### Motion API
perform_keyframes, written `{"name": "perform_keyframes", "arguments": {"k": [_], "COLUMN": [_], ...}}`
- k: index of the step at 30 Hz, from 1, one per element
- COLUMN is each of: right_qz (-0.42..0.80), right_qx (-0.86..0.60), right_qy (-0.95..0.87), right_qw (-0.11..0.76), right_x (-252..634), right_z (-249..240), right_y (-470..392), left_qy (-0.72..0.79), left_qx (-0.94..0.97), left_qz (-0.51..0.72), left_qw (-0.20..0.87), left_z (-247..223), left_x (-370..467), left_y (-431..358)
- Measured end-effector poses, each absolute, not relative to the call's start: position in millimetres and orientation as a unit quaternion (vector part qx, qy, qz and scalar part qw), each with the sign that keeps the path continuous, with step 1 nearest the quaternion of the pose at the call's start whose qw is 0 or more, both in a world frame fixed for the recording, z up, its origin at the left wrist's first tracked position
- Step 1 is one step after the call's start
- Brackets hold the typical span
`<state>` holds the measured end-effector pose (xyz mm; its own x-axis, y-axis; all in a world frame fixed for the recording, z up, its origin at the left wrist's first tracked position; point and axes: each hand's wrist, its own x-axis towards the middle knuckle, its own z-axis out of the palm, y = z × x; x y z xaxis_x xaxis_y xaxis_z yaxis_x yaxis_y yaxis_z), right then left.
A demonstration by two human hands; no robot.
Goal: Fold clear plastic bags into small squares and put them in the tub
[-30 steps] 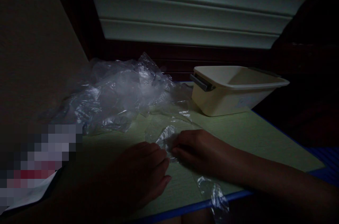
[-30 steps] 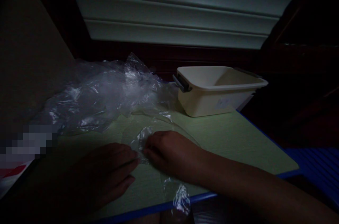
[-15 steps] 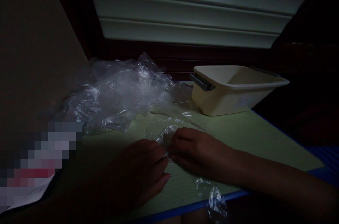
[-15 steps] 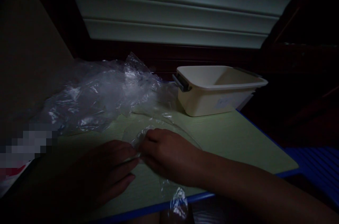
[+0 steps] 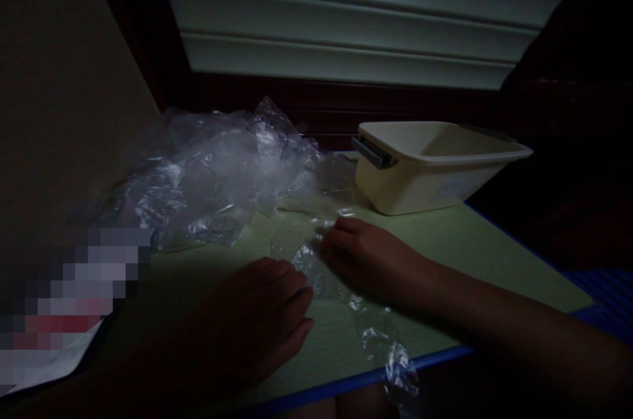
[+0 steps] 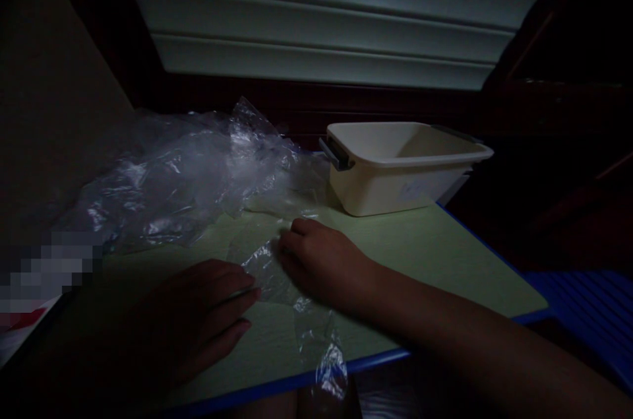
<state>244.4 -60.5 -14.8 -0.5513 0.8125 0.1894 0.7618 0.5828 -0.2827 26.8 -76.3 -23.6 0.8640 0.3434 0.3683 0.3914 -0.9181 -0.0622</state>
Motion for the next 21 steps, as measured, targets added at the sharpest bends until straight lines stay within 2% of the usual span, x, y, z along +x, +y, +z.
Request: {"name": "perform_keyframes", "arguments": {"k": [6, 15, 21], "right_qz": [0.135, 0.313, 0.311], "right_qx": [-0.447, -0.392, -0.356], "right_qy": [-0.867, -0.835, -0.856], "right_qw": [0.176, 0.227, 0.207], "right_x": [241.1, 243.5, 248.6], "right_z": [-13.2, -2.5, 6.6], "right_y": [-64.5, -68.8, -71.1], "left_qy": [-0.187, -0.148, -0.185], "left_qx": [-0.944, -0.962, -0.958], "left_qz": [-0.260, -0.222, -0.216], "left_qw": [0.081, 0.057, 0.031], "left_z": [-26.4, -26.4, -29.7], "left_x": [26.0, 25.3, 25.3], "left_y": [-76.3, -83.3, -84.5]}}
